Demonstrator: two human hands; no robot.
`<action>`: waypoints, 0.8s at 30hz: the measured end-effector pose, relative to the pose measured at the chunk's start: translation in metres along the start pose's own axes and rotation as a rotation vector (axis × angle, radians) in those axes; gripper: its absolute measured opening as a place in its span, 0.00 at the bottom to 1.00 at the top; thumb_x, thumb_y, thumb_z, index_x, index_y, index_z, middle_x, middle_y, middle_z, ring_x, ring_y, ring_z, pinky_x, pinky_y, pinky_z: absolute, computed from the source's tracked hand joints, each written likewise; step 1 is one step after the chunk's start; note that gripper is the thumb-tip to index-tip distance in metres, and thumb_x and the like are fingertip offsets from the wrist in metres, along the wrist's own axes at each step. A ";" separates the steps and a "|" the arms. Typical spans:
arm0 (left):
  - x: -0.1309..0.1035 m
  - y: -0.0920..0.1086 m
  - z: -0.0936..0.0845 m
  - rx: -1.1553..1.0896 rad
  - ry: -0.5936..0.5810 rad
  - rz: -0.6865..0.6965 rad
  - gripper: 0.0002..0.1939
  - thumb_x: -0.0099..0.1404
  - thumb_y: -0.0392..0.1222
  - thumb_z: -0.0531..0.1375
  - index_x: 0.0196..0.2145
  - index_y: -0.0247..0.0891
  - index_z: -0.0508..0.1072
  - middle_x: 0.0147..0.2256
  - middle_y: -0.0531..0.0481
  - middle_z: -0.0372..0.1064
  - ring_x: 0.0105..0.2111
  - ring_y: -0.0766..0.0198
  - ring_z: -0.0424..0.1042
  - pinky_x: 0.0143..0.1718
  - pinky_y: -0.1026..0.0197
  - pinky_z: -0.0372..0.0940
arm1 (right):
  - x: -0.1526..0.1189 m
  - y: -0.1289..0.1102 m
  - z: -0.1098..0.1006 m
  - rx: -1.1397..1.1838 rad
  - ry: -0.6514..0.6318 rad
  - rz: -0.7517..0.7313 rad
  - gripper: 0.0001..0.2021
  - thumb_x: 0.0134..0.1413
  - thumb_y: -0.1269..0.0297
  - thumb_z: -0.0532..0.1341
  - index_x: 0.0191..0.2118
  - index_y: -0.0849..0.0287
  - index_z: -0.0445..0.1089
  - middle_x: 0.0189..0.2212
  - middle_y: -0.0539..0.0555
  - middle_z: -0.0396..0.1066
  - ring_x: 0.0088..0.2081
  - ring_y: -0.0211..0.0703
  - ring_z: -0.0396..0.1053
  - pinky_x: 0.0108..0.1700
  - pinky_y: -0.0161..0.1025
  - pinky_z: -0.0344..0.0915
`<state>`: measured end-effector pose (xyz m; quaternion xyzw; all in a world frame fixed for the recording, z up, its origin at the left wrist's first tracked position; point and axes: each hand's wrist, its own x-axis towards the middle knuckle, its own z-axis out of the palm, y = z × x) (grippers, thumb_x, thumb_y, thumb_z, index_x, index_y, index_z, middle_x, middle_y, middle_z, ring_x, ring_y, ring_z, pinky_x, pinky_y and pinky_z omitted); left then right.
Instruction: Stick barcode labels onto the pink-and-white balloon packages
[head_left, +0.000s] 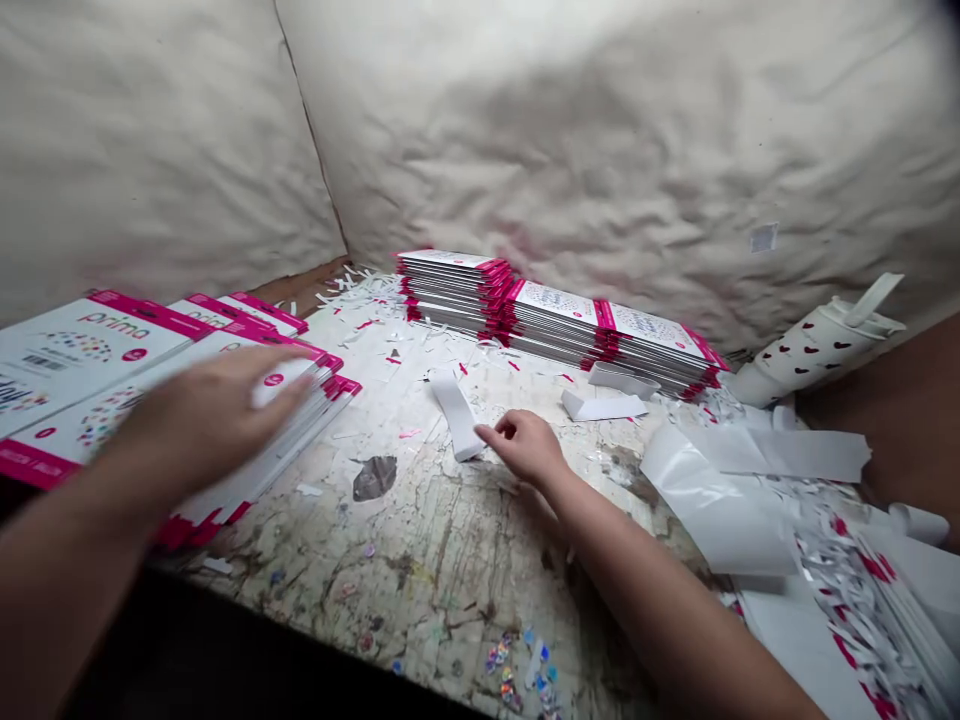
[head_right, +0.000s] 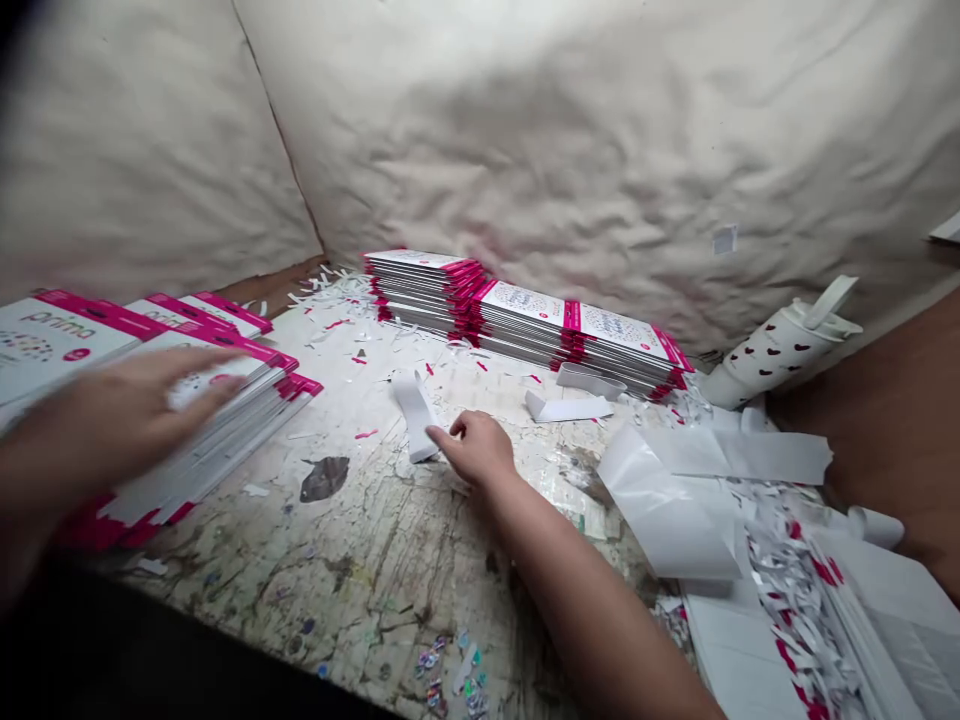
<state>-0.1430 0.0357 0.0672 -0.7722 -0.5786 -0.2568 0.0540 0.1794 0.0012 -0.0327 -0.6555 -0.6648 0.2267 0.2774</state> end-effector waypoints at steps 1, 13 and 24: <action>-0.005 0.030 0.010 -0.033 -0.121 0.069 0.20 0.60 0.54 0.55 0.44 0.41 0.74 0.43 0.47 0.73 0.42 0.50 0.71 0.44 0.49 0.64 | 0.004 -0.009 0.008 -0.005 -0.017 -0.002 0.12 0.46 0.55 0.62 0.25 0.59 0.69 0.29 0.56 0.69 0.32 0.44 0.65 0.34 0.39 0.59; -0.003 0.125 0.041 -0.737 -0.805 0.207 0.13 0.59 0.48 0.57 0.39 0.41 0.76 0.25 0.51 0.72 0.23 0.64 0.69 0.26 0.63 0.65 | -0.053 -0.016 -0.074 0.689 -0.287 -0.032 0.07 0.54 0.61 0.57 0.33 0.60 0.66 0.22 0.47 0.63 0.23 0.33 0.61 0.25 0.32 0.59; -0.020 0.153 0.051 -1.221 -0.833 -0.112 0.12 0.50 0.43 0.65 0.34 0.40 0.80 0.31 0.44 0.76 0.24 0.62 0.71 0.21 0.66 0.64 | -0.084 0.003 -0.097 0.569 -0.083 -0.226 0.10 0.52 0.69 0.58 0.38 0.58 0.75 0.33 0.53 0.74 0.34 0.39 0.71 0.35 0.38 0.69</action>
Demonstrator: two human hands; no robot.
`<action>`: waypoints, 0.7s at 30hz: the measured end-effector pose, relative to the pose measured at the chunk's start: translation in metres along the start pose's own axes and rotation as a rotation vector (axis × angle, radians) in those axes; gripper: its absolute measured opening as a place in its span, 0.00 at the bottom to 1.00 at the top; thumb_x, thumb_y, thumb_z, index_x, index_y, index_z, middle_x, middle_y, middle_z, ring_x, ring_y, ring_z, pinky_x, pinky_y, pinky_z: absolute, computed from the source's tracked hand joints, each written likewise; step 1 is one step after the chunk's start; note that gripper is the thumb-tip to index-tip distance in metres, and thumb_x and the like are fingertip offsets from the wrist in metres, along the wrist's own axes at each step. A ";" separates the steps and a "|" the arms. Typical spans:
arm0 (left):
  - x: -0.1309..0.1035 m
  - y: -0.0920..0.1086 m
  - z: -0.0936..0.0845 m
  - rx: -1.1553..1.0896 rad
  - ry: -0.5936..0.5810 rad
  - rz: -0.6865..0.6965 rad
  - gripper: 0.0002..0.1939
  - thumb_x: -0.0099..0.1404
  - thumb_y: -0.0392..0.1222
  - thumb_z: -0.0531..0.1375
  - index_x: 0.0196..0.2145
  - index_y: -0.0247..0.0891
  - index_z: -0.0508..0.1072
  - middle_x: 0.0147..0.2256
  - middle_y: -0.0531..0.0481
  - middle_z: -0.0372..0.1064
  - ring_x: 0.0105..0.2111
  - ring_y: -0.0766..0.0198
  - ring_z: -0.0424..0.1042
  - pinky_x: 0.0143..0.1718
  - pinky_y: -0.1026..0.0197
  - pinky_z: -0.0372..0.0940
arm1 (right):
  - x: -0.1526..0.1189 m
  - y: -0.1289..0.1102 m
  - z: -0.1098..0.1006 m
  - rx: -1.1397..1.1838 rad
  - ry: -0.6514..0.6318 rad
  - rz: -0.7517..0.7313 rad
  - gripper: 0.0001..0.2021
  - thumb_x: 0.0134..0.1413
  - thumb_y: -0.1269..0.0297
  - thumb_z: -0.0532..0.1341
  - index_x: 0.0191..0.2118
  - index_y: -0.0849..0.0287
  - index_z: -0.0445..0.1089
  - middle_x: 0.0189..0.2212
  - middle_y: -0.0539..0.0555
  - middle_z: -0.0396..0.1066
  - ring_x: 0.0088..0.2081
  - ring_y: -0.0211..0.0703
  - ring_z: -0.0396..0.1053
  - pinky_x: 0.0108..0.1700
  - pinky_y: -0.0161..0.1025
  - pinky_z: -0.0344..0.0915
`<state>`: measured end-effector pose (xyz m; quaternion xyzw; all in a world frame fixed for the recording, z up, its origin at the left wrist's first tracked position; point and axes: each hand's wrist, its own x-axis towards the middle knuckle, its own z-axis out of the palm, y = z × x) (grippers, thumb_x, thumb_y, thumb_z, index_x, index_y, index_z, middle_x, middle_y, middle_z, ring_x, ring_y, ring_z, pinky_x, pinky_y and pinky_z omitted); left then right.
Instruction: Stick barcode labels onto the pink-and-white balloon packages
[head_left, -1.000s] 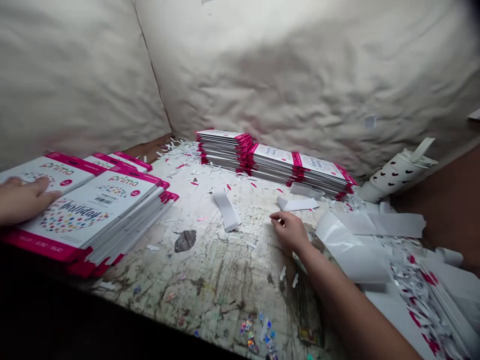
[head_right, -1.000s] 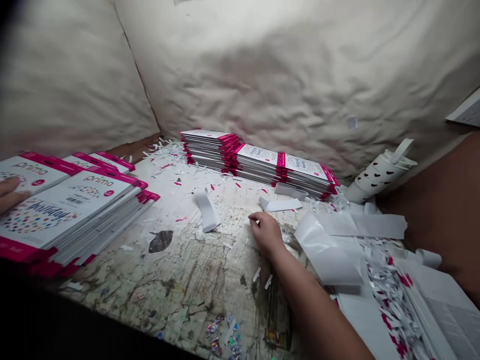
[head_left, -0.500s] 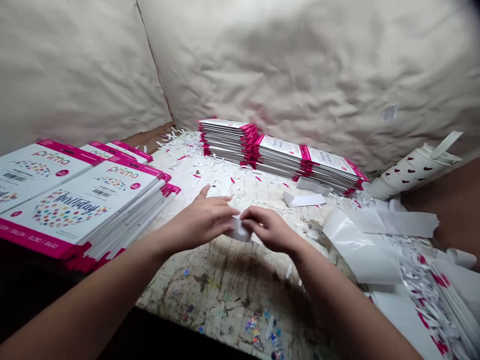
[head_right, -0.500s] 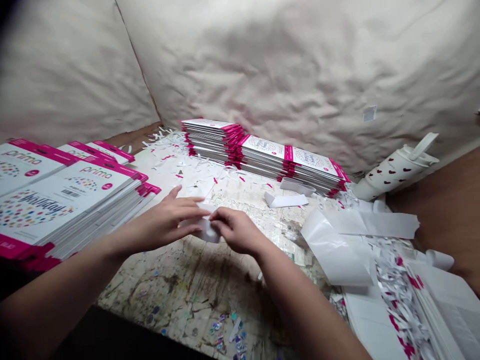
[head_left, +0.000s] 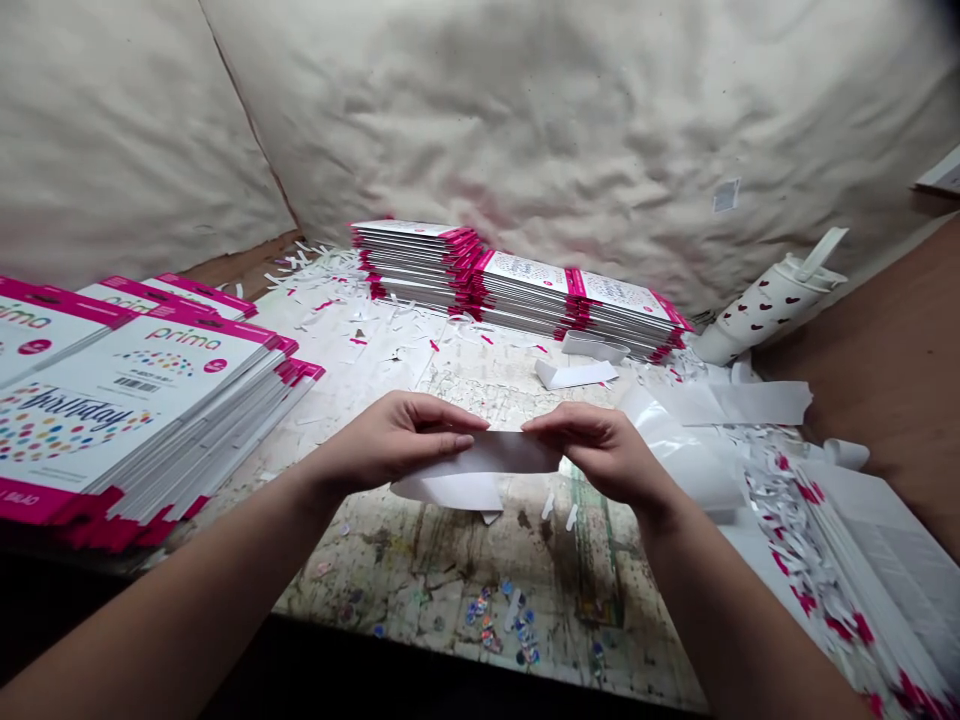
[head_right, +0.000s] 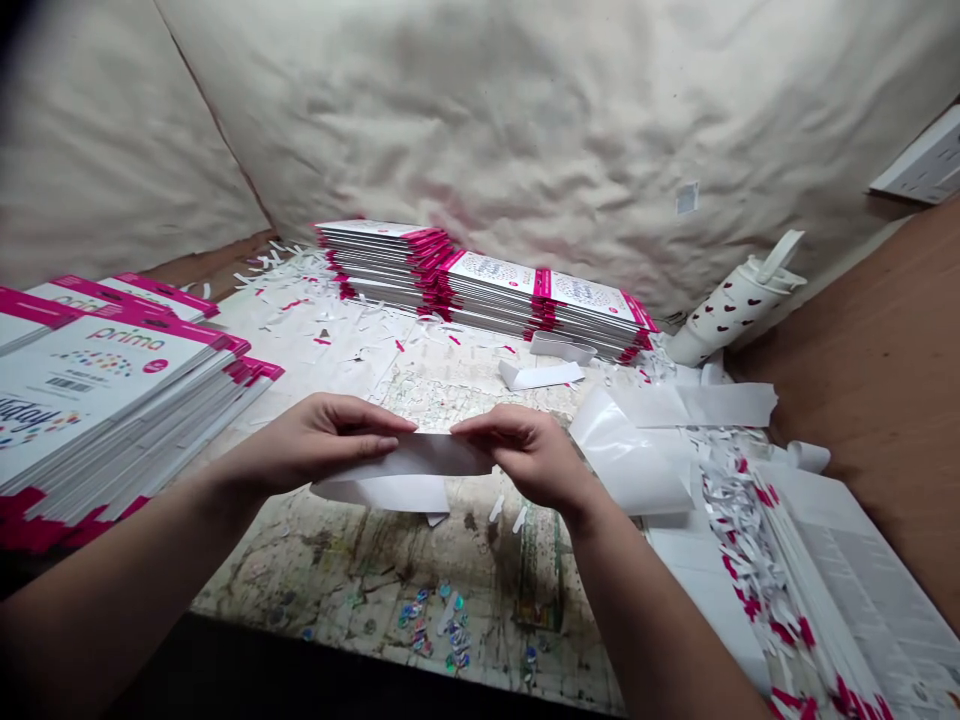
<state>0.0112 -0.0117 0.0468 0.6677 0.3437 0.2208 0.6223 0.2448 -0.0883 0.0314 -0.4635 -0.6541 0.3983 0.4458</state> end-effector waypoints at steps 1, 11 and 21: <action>0.000 -0.001 0.001 -0.021 0.027 -0.002 0.11 0.50 0.43 0.66 0.33 0.40 0.80 0.30 0.44 0.76 0.24 0.62 0.71 0.20 0.66 0.64 | -0.001 -0.001 -0.001 -0.017 0.013 -0.027 0.09 0.52 0.68 0.59 0.38 0.58 0.75 0.32 0.54 0.74 0.34 0.40 0.71 0.35 0.38 0.69; -0.002 -0.008 -0.005 0.916 0.642 0.848 0.07 0.55 0.39 0.63 0.34 0.44 0.77 0.22 0.52 0.71 0.23 0.65 0.68 0.30 0.61 0.65 | -0.007 -0.004 -0.002 -0.354 0.363 -0.112 0.18 0.52 0.63 0.60 0.50 0.55 0.68 0.34 0.55 0.70 0.34 0.41 0.67 0.38 0.41 0.66; 0.000 -0.041 0.038 1.116 0.492 1.073 0.11 0.58 0.36 0.61 0.40 0.44 0.72 0.30 0.50 0.71 0.31 0.63 0.70 0.36 0.58 0.63 | -0.002 0.002 0.023 0.405 0.269 0.362 0.16 0.41 0.53 0.67 0.27 0.62 0.69 0.18 0.50 0.68 0.21 0.38 0.67 0.23 0.34 0.62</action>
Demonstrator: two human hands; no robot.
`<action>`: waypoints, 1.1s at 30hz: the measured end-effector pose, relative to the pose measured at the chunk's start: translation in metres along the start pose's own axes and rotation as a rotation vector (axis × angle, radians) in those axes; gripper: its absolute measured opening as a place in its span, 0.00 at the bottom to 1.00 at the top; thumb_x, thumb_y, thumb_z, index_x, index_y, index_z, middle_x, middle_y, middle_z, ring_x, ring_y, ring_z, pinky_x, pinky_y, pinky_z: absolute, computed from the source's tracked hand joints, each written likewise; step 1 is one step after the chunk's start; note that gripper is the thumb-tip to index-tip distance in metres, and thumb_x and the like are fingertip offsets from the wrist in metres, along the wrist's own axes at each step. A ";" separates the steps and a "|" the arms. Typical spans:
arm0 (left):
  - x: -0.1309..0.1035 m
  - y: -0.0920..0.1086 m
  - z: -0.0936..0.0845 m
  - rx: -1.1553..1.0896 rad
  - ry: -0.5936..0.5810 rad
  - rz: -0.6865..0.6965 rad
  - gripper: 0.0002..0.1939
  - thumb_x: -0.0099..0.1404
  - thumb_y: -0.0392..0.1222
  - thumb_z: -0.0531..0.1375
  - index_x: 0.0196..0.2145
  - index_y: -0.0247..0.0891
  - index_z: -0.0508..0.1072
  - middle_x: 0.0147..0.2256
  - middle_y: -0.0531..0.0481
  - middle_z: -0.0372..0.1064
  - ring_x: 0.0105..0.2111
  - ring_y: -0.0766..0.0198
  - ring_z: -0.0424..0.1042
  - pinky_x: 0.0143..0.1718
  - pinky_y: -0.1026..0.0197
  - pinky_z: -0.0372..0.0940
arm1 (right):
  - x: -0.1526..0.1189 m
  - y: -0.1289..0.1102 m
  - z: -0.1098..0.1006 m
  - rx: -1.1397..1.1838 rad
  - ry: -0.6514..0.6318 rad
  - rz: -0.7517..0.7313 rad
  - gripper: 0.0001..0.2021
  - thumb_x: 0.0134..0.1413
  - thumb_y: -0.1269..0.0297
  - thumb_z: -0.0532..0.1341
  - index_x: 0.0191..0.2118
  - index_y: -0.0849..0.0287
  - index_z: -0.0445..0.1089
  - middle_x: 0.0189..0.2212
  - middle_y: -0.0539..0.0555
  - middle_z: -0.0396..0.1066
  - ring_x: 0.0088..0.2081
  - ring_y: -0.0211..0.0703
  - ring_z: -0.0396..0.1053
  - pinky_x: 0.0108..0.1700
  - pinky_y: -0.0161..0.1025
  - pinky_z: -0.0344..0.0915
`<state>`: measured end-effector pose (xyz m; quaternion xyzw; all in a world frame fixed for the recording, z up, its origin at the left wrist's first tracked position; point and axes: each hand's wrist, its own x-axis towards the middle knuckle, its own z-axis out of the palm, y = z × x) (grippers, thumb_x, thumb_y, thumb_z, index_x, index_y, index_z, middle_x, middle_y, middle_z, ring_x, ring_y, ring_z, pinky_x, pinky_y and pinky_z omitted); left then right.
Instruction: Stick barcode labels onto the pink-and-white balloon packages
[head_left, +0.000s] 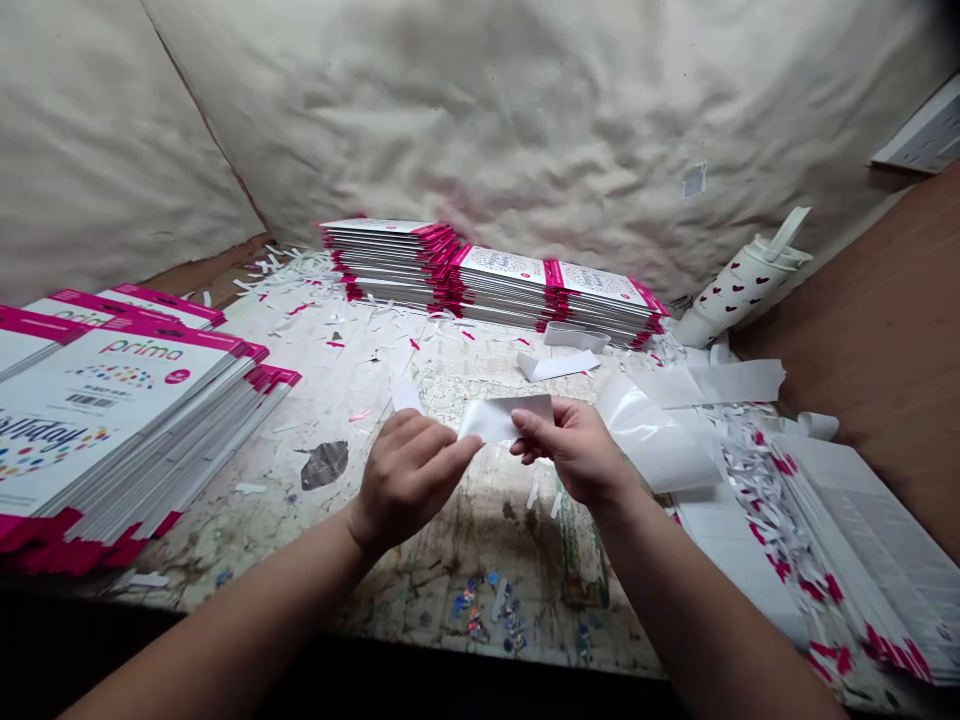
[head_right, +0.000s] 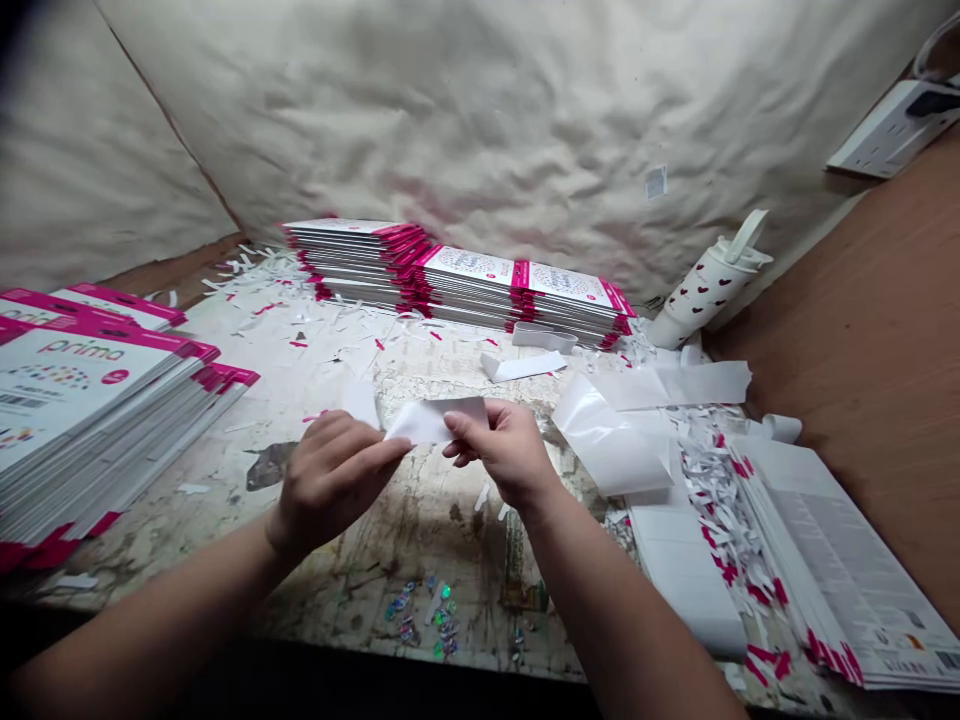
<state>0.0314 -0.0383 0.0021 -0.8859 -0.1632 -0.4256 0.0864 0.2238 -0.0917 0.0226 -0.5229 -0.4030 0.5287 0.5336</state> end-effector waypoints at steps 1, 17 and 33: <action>0.003 0.006 -0.001 0.011 0.007 -0.074 0.12 0.57 0.38 0.62 0.41 0.43 0.72 0.35 0.47 0.71 0.36 0.60 0.70 0.40 0.55 0.63 | -0.002 0.001 0.000 -0.097 0.061 -0.065 0.14 0.43 0.54 0.66 0.25 0.62 0.69 0.17 0.50 0.67 0.21 0.37 0.66 0.24 0.34 0.62; 0.029 0.041 0.003 -1.274 -0.040 -1.023 0.06 0.58 0.40 0.62 0.32 0.36 0.71 0.29 0.52 0.68 0.33 0.66 0.68 0.37 0.64 0.64 | -0.027 0.017 0.009 -0.709 -0.020 -0.771 0.27 0.54 0.78 0.51 0.59 0.51 0.58 0.45 0.57 0.68 0.46 0.43 0.67 0.48 0.41 0.67; 0.014 0.032 0.000 -1.341 -0.149 -1.138 0.08 0.58 0.41 0.63 0.25 0.34 0.72 0.25 0.54 0.68 0.29 0.69 0.66 0.34 0.67 0.61 | -0.033 0.008 0.007 -0.123 -0.105 -0.273 0.09 0.50 0.66 0.63 0.39 0.59 0.75 0.33 0.54 0.76 0.35 0.41 0.73 0.38 0.37 0.71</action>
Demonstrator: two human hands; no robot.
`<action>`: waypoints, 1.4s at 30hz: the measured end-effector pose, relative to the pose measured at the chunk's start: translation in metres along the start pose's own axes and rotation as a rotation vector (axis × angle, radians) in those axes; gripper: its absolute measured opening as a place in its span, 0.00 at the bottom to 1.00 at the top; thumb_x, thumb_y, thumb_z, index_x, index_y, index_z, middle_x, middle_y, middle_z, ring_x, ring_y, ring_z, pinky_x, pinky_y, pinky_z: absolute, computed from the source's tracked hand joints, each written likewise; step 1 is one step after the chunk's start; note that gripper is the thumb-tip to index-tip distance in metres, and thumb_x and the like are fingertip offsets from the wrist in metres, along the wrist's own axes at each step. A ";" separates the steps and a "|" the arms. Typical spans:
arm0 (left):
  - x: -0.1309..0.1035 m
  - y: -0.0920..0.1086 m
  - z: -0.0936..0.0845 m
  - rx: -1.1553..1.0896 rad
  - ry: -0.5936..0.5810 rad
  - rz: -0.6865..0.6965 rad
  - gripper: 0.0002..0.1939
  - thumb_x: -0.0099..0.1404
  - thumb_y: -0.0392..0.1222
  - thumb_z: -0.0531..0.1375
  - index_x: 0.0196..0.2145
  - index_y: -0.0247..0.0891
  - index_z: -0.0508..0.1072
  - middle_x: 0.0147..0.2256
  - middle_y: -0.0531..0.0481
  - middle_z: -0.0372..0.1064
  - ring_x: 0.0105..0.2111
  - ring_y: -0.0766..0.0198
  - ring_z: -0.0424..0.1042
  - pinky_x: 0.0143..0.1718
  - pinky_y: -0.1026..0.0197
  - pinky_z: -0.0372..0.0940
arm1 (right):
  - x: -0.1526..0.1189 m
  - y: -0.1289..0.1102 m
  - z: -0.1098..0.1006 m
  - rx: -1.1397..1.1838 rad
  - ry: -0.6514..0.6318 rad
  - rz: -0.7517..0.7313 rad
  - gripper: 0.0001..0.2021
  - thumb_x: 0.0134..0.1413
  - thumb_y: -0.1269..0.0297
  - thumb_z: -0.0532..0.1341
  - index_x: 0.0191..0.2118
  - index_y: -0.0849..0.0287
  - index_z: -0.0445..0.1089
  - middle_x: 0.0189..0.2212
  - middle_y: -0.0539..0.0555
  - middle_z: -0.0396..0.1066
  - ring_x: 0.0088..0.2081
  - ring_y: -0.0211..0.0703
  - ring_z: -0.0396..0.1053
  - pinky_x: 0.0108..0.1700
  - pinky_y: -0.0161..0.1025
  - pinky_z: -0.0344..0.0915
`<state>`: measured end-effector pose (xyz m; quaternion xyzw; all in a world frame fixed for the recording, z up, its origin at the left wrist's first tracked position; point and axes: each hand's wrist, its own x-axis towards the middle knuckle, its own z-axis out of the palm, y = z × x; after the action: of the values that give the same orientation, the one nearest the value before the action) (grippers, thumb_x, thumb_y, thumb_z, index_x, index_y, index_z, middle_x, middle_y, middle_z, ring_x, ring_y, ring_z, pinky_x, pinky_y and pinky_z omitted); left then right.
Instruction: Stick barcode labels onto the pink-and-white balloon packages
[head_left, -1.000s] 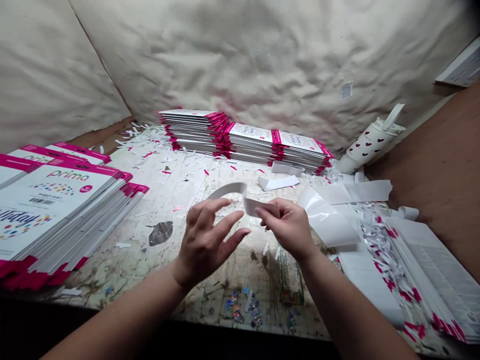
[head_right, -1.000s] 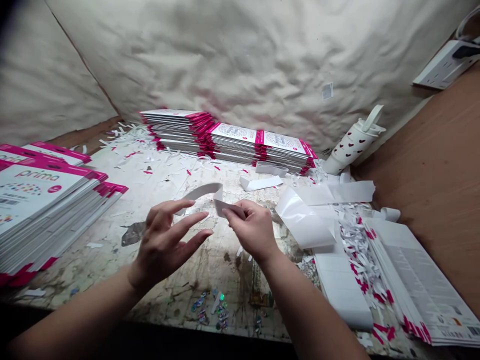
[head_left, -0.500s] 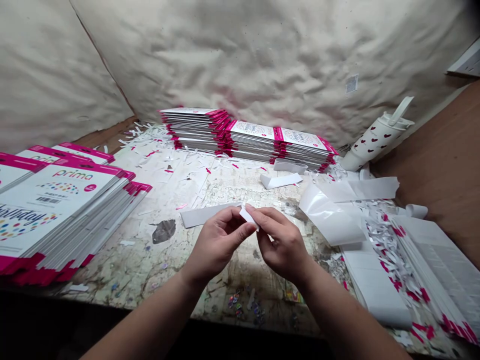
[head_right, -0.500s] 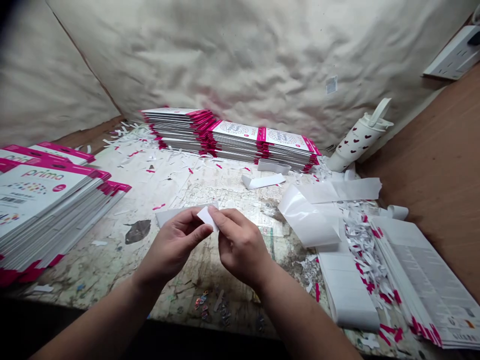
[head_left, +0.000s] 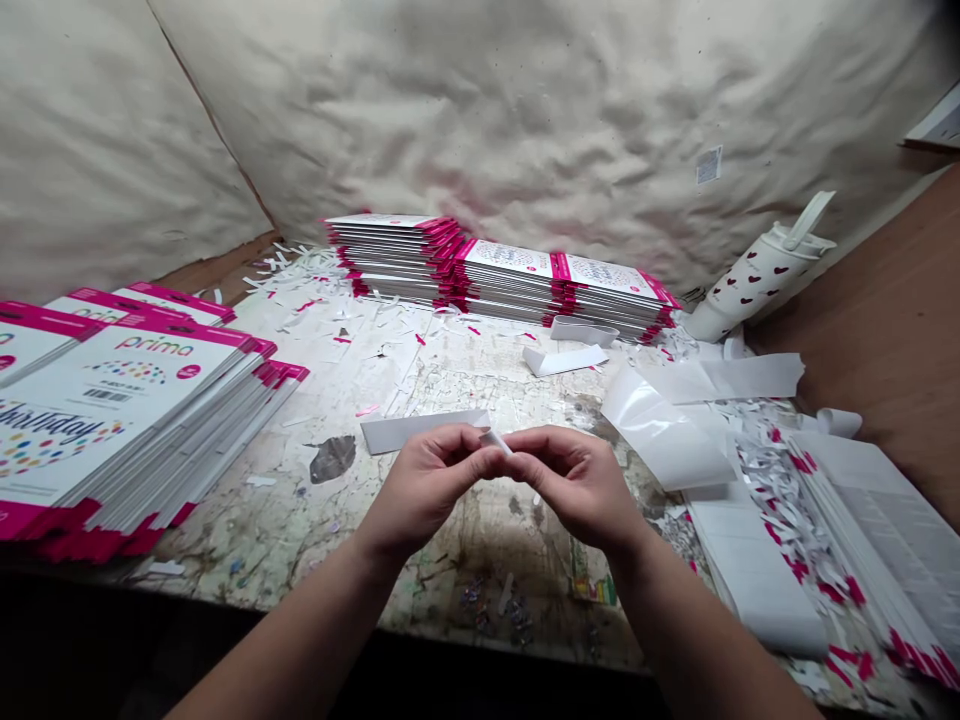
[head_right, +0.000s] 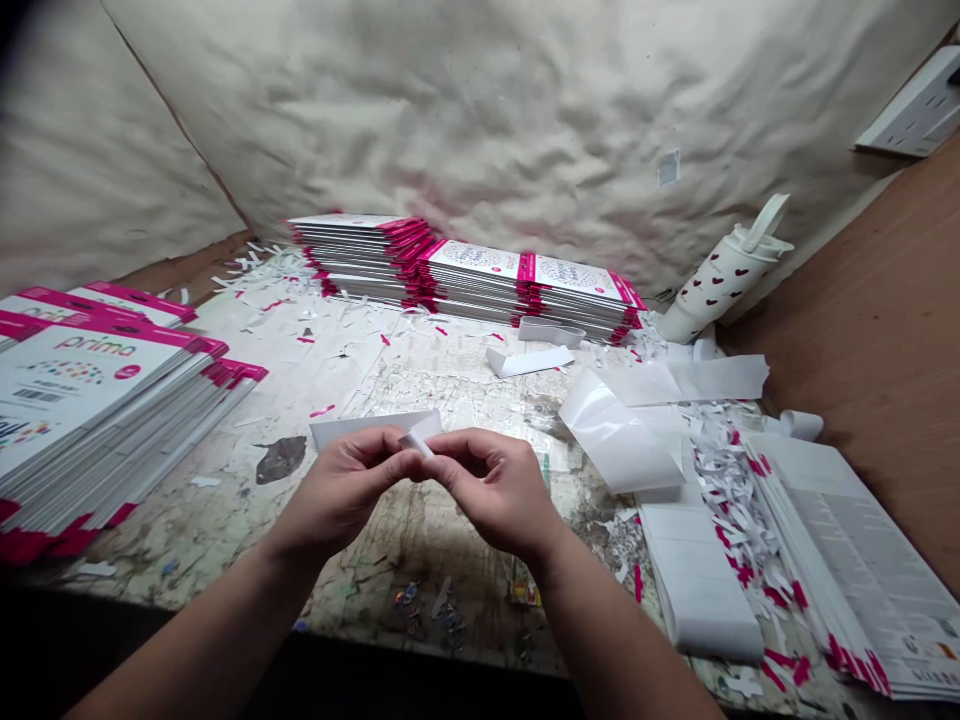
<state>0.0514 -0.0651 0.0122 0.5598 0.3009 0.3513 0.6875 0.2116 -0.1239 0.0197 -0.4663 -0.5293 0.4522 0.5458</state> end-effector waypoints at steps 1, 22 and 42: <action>-0.001 0.000 -0.001 -0.013 -0.030 -0.012 0.09 0.59 0.43 0.62 0.27 0.35 0.73 0.26 0.53 0.69 0.30 0.68 0.67 0.35 0.67 0.62 | 0.000 0.000 -0.001 -0.004 0.001 0.007 0.07 0.50 0.66 0.63 0.37 0.59 0.76 0.31 0.53 0.77 0.33 0.40 0.73 0.36 0.36 0.71; -0.004 0.000 -0.002 -0.167 -0.079 -0.260 0.16 0.57 0.51 0.61 0.28 0.33 0.76 0.26 0.47 0.72 0.28 0.63 0.70 0.35 0.60 0.64 | -0.006 0.003 -0.008 -0.192 -0.042 -0.018 0.07 0.51 0.67 0.63 0.37 0.58 0.76 0.33 0.53 0.77 0.34 0.40 0.74 0.37 0.34 0.69; -0.004 -0.001 -0.001 -0.155 -0.014 -0.189 0.10 0.56 0.44 0.64 0.25 0.34 0.73 0.24 0.53 0.68 0.27 0.68 0.66 0.31 0.65 0.62 | -0.004 0.000 0.000 -0.213 -0.116 0.077 0.11 0.46 0.61 0.66 0.35 0.62 0.73 0.30 0.54 0.75 0.29 0.38 0.69 0.31 0.35 0.66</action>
<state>0.0481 -0.0682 0.0109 0.4768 0.3193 0.3032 0.7608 0.2117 -0.1282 0.0187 -0.5148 -0.5868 0.4400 0.4439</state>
